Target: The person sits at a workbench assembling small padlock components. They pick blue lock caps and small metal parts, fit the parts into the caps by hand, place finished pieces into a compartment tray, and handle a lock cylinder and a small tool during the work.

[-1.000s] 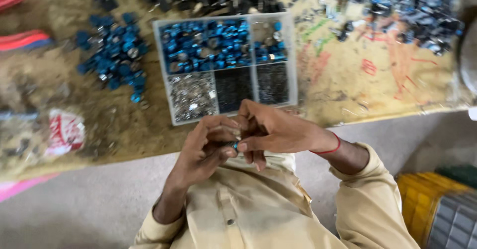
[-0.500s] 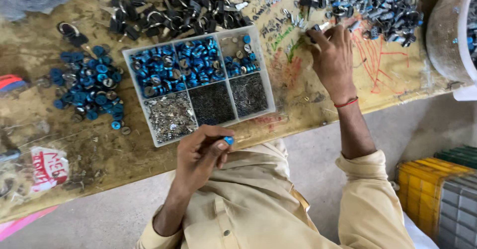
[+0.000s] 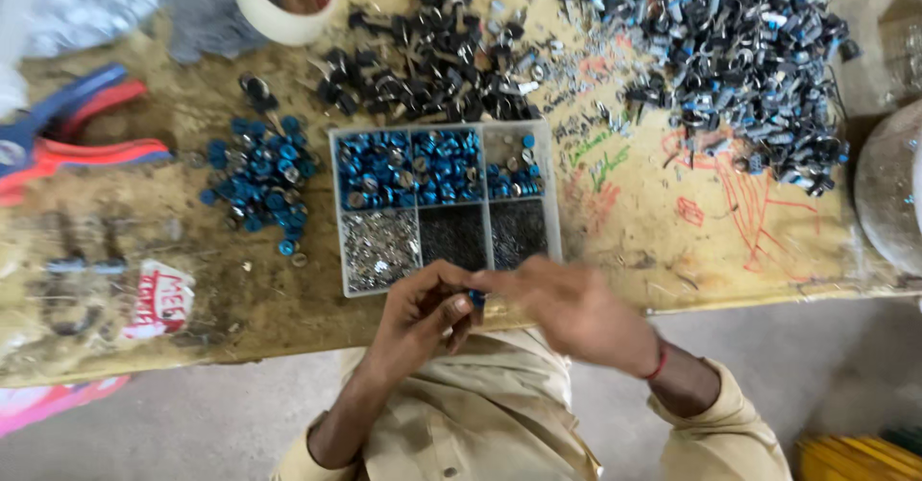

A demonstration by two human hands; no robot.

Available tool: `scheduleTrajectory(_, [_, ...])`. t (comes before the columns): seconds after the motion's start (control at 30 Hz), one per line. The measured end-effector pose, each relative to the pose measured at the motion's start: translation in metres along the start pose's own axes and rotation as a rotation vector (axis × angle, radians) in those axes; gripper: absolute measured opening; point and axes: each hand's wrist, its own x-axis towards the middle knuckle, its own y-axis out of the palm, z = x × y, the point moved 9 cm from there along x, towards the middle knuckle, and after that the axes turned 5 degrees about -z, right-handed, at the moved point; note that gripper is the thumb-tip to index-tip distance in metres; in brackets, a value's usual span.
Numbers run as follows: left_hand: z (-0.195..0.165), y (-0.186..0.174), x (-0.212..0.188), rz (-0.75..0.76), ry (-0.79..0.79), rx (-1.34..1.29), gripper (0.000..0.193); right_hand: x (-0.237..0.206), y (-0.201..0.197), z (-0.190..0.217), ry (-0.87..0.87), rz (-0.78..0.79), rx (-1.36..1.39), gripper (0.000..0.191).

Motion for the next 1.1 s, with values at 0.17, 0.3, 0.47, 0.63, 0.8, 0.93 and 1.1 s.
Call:
scheduleTrajectory(0.17, [-0.012, -0.01, -0.009, -0.036, 0.037, 0.089, 0.008, 0.038, -0.001, 0.038, -0.161, 0.054, -0.056, 0.065])
scheduleTrajectory(0.3, [-0.012, -0.012, -0.013, 0.064, -0.025, 0.309, 0.013, 0.031, -0.006, 0.067, -0.355, -0.025, -0.316, 0.059])
scheduleTrajectory(0.47, [-0.01, 0.006, -0.015, 0.164, 0.012, 0.221, 0.007, 0.022, 0.005, 0.067, -0.313, -0.028, -0.326, 0.062])
scheduleTrajectory(0.63, [-0.008, -0.001, -0.01, -0.026, 0.001, 0.084, 0.023, 0.024, 0.025, 0.054, -0.132, 0.205, -0.065, 0.089])
scheduleTrajectory(0.8, [-0.042, 0.002, -0.021, -0.106, 0.189, 0.279, 0.038, 0.038, 0.0, 0.04, -0.076, 0.012, 0.172, 0.065])
scheduleTrajectory(0.93, [-0.096, 0.017, -0.028, -0.213, 0.63, 0.597, 0.059, 0.045, -0.031, 0.018, -0.065, -0.214, 0.164, 0.059])
scheduleTrajectory(1.1, [-0.119, 0.031, -0.024, -0.136, 0.793, 0.739, 0.073, 0.053, -0.06, 0.02, -0.2, -0.495, 0.145, 0.047])
